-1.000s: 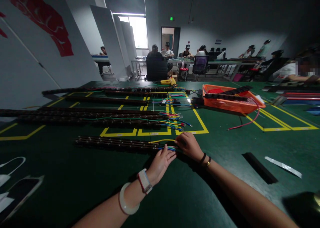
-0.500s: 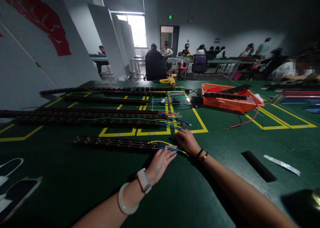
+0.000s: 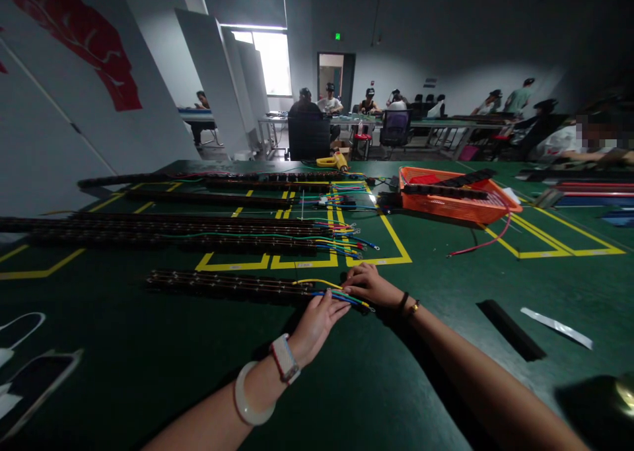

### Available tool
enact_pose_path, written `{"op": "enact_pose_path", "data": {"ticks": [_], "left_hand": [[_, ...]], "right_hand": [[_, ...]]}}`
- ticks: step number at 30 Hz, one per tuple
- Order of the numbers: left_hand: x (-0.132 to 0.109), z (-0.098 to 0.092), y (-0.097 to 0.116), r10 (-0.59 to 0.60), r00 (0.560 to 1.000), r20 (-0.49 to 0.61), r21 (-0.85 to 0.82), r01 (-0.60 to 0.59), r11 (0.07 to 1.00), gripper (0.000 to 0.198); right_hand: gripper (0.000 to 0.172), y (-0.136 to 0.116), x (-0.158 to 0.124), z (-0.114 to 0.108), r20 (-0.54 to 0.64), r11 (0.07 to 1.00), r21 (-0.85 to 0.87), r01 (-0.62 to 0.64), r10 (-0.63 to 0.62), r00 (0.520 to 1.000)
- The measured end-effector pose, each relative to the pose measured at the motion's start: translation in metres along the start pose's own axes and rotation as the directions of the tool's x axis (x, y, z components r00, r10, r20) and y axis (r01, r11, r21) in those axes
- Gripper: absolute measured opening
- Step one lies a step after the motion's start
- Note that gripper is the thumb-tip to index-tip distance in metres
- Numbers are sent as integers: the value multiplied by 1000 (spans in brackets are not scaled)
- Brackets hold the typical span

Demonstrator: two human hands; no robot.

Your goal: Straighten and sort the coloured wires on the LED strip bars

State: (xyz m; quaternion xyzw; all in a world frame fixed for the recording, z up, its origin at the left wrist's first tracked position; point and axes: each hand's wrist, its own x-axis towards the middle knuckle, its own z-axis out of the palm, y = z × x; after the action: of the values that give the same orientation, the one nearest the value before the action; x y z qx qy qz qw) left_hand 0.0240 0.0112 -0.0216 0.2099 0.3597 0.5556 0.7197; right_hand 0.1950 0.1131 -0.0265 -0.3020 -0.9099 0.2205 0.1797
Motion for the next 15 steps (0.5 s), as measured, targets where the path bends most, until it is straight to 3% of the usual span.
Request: {"op": "enact_pose_path", "data": {"ticks": [5,8,12,15], "left_hand": [[-1,1,0,0,1000,-19,21,0,1000,14],[-1,1,0,6,999,-33,30,-5,1000,16],[-2,2,2,2,999,-32,31,-1,1000,19],[-2,3,3,-6,1000,-26,22,6,1000,19]], "right_hand": [[28,2,2,2,34,1000,-9,29,-29,999],[26,2,6,3,-17,999,-31,42,-42,999],[22,-1,15,-1,-154,980,-192,50,-80,985],[21,-3,27,-8,-168,936,-341,88,-153,974]]}}
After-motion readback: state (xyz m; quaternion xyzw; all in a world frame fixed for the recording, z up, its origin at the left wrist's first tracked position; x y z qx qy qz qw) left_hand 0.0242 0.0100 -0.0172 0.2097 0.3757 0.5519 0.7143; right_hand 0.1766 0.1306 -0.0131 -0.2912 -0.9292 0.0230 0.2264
